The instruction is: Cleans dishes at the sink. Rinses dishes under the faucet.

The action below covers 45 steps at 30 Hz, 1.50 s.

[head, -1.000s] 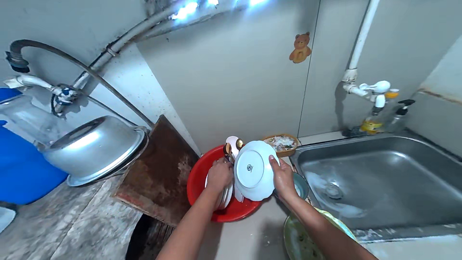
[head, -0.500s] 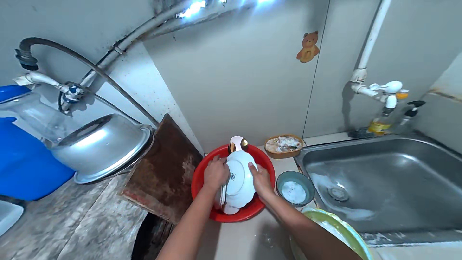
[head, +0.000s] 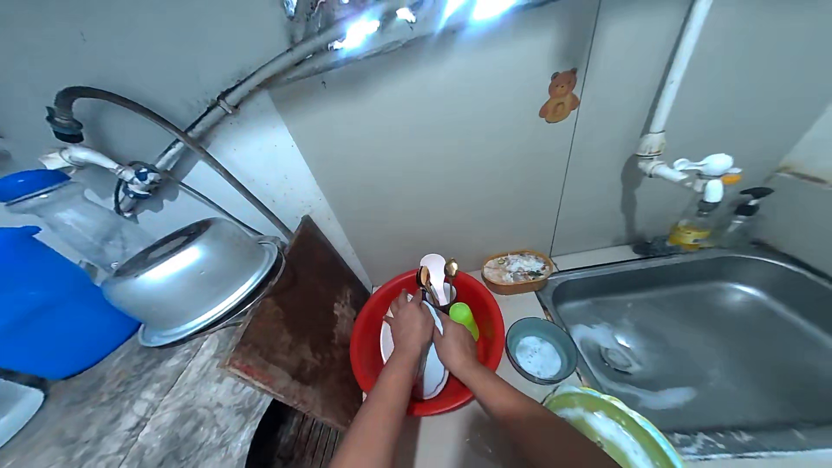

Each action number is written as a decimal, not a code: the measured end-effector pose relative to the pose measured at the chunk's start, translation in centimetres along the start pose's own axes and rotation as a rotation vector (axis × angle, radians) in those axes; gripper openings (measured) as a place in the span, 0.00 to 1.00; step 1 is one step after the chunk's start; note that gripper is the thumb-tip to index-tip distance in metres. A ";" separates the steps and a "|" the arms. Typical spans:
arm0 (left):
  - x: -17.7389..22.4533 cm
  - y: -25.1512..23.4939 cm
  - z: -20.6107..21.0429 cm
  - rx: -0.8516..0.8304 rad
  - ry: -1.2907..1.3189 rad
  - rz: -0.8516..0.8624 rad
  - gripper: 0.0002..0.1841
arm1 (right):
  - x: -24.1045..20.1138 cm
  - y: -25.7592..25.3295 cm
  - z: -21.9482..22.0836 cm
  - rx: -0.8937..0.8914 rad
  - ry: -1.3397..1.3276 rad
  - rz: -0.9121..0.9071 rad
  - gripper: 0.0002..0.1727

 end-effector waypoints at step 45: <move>57.1 5.1 -2.1 -0.045 -0.531 0.531 0.17 | 28.0 1.6 -37.3 0.313 0.619 -0.277 0.18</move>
Point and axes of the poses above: each hand's wrist, its own y-axis away from the middle knuckle, its own z-axis out of the palm, x = y × z, the point moved 3 cm from there along -y, towards the middle knuckle, and after that the axes turned 3 degrees about -y, right-handed, at the moved point
